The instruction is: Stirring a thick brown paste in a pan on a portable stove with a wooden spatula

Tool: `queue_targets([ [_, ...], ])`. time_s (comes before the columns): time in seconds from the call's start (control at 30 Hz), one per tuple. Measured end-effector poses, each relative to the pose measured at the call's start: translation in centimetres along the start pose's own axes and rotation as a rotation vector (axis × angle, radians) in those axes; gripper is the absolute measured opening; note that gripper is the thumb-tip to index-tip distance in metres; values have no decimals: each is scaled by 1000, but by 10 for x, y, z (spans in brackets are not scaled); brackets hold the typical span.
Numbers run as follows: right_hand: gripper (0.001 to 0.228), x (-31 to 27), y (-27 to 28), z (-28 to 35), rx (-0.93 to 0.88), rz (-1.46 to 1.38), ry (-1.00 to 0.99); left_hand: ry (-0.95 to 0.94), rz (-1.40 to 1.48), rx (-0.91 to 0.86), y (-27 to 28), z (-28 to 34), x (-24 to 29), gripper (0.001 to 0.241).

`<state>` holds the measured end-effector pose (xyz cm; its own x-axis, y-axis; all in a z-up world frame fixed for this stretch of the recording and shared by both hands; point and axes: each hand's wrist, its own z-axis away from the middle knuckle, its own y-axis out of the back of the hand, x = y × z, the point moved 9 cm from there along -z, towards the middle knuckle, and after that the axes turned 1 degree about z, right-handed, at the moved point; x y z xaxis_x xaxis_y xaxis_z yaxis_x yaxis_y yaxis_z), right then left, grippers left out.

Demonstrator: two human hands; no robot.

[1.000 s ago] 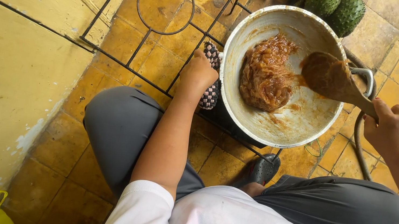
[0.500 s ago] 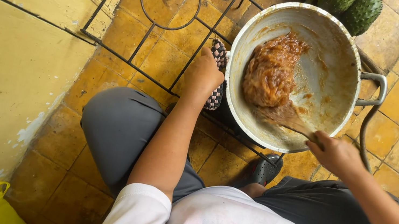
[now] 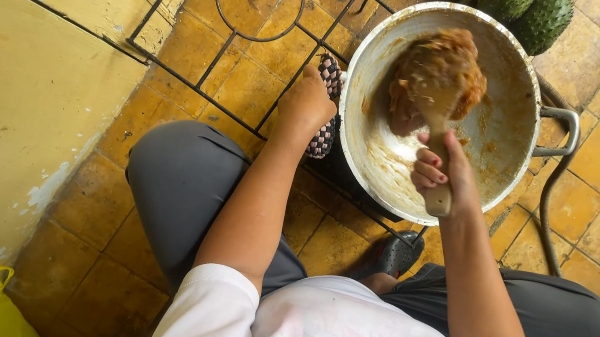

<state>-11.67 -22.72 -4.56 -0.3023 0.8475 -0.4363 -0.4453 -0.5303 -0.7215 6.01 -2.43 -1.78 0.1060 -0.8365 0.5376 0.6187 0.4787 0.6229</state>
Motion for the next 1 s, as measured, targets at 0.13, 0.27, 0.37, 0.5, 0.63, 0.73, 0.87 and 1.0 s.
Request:
queue_targets([
  [0.13, 38, -15, 11, 39, -80, -245, 0, -5, -18, -3, -4, -3, -2, 33],
  [0.27, 42, -19, 9, 87, 35, -42, 56, -6, -15, -7, -6, -7, -5, 34],
  [0.37, 42, -25, -12, 119, 32, 29, 105, -15, -33, -11, -2, 6, 3, 35],
  [0.5, 45, -46, -54, 140, 59, 376, 237, -28, -52, 16, 2, 7, 3, 35],
  [0.63, 45, -52, -36, 123, -3, 457, 266, -43, -21, 25, 5, 19, 6, 34],
  [0.73, 50, -27, 0, 119, 188, 567, 32, -43, -18, 16, 0, 16, 2, 37],
  [0.87, 51, -36, 34, 144, 366, 1015, -64, -36, 3, 15, 2, 16, -5, 38],
  [1.0, 58, -81, 22, 173, 551, 1810, -479, 18, -61, -3, -24, -28, -21, 44],
])
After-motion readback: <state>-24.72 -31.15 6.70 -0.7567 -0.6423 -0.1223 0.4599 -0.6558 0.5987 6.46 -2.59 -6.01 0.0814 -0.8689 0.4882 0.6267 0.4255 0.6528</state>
